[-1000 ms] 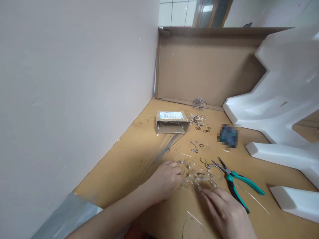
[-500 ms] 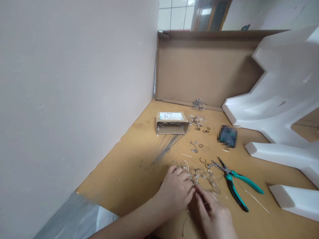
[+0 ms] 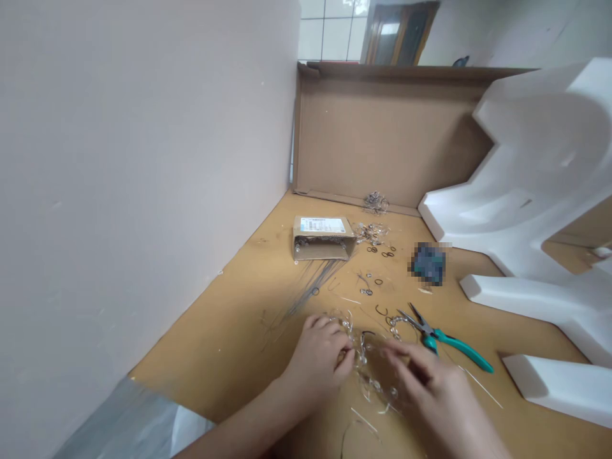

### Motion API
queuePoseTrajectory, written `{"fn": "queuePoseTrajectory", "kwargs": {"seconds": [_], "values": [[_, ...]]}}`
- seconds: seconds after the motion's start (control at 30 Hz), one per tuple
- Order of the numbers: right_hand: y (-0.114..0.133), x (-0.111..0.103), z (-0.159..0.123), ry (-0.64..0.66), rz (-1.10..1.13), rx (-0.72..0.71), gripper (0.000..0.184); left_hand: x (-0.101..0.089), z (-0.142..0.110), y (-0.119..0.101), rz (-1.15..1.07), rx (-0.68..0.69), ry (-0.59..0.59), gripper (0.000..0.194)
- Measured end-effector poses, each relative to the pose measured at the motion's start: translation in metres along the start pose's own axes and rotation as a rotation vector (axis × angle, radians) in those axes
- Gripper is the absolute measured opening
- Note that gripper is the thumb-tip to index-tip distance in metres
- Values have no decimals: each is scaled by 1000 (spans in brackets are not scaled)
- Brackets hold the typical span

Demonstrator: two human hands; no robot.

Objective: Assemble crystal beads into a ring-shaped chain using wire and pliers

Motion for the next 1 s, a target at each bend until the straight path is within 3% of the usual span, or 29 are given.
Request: {"fn": "queuePoseTrajectory", "kwargs": {"seconds": [0.07, 0.17, 0.33, 0.4, 0.5, 0.6, 0.7, 0.77, 1.0], "values": [[-24, -8, 22, 85, -287, 37, 20, -1, -1, 0, -21, 7, 5, 14], [-46, -5, 52, 172, -406, 47, 19, -2, -3, 1, -36, 4, 0, 12], [-50, 35, 76, 371, -461, 34, 15, -2, -5, 3, -30, 9, 15, 15], [-53, 46, 79, 411, -451, 68, 23, -3, -6, 4, -28, 5, 26, 18], [-57, 49, 86, 440, -388, 108, 31, -6, -7, 5, -42, 1, 45, 19], [-59, 36, 92, 414, -280, 141, 24, -7, -9, 3, -65, 7, 65, 15], [-56, 18, 86, 358, -117, 178, 5, -6, -11, 1, -69, 10, 61, 12], [-49, 14, 72, 363, 27, 200, 7, -6, -12, 1, -55, 2, 53, 15], [-12, 26, 15, 469, 308, 191, 8, -6, -4, 0, 15, 109, 114, 18]]}}
Point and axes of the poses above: each hand's wrist, its own z-axis towards the middle knuckle, its own x-axis out of the palm, y = z × x, the point moved 7 cm from there along z, towards the middle knuckle, and after that the axes turned 3 degrees about z, right-handed, at the moved point
